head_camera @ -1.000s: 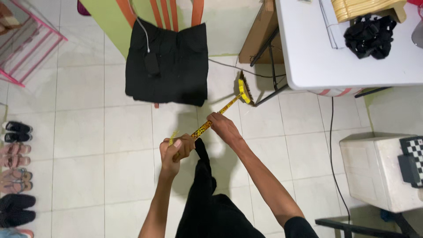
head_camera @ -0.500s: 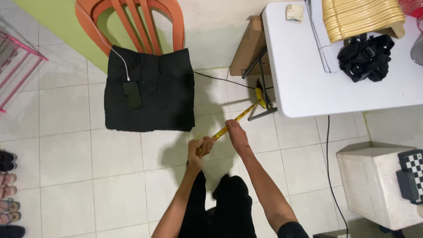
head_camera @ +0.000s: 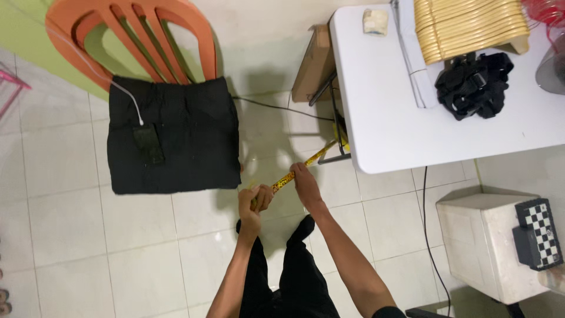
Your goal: The person sweeps the tiled floor using a handheld brush, cleaning around the base of a chair and the legs of a table.
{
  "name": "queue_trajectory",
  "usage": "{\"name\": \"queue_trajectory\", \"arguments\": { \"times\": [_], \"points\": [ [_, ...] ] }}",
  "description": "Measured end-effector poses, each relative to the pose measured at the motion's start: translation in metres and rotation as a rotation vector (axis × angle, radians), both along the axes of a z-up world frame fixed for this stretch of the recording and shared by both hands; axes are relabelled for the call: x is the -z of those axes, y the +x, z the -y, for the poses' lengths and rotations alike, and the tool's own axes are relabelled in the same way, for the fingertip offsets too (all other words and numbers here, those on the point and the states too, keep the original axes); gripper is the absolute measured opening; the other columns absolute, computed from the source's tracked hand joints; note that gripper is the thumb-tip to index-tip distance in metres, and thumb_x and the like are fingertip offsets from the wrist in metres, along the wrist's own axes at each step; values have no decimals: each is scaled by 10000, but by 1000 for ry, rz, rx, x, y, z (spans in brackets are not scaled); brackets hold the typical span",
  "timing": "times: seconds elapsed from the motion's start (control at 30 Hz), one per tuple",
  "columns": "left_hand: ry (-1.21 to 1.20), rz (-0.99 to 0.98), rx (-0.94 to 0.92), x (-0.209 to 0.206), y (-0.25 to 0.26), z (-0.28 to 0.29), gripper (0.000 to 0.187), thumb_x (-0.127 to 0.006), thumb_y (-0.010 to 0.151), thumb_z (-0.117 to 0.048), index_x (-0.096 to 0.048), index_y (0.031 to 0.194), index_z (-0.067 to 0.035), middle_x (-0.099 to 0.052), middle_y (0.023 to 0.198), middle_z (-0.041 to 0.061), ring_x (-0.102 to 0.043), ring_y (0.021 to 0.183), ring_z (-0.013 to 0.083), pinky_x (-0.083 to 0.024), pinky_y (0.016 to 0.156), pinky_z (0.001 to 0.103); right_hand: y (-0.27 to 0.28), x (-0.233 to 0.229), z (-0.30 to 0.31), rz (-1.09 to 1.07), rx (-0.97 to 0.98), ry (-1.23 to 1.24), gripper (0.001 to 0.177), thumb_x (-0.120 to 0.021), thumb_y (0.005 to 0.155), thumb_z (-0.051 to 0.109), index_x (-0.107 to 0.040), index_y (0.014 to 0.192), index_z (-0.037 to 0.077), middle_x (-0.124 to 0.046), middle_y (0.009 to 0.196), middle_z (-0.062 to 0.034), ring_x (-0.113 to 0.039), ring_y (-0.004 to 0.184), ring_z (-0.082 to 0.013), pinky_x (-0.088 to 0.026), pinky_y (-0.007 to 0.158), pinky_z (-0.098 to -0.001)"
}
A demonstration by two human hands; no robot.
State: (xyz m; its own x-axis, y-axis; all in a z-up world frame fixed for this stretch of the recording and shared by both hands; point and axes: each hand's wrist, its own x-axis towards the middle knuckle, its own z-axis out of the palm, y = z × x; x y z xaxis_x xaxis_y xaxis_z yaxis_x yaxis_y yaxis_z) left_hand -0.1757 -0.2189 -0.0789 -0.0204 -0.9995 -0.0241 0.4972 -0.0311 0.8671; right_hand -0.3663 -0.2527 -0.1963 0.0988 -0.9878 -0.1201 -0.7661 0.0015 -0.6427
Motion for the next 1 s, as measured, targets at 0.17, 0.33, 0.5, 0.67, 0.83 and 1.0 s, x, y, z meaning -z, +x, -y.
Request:
{"name": "queue_trajectory", "arguments": {
  "times": [0.17,0.33,0.5,0.67,0.83,1.0],
  "points": [
    [-113,56,46,-25,11,26,541,-379,1037,-300,-271,549,-92,-288,473,21,-276,450,137,-373,571,317,21,-43,12,186,28,-72,164,-538,977,-35,-521,1111,57,-596,1113,-145,-660,949,-381,-537,806,-451],
    [-71,51,178,-72,28,34,527,-428,1018,-274,-270,548,-96,-287,494,14,-276,437,104,-220,463,279,47,-86,14,249,63,-107,148,-574,957,-5,-529,1082,60,-623,1070,-155,-648,910,-408,-509,721,-471],
    [-72,25,172,-97,47,35,546,-472,1005,-239,-263,517,-110,-260,451,-3,-244,385,90,-193,399,280,77,-105,4,286,70,-50,138,-585,977,32,-502,1079,74,-624,1018,-134,-675,844,-370,-510,713,-461],
    [-143,53,158,-117,66,31,554,-475,1015,-222,-282,509,-103,-270,449,1,-252,381,96,-201,386,278,99,-121,1,315,54,-63,160,-583,956,28,-518,1095,73,-647,1024,-138,-667,841,-385,-504,693,-464],
    [-143,30,178,-127,85,24,564,-485,1026,-213,-258,519,-112,-275,461,1,-254,398,95,-195,407,281,110,-129,5,237,-53,39,95,-550,1006,53,-516,1092,78,-661,1030,-136,-675,842,-382,-505,715,-476],
    [-177,-8,147,-112,94,17,566,-445,1048,-204,-265,519,-112,-286,461,2,-262,409,104,-239,436,299,109,-120,1,117,37,-76,158,-514,971,-7,-543,1095,86,-678,1073,-130,-673,898,-413,-530,736,-498]
  ]
}}
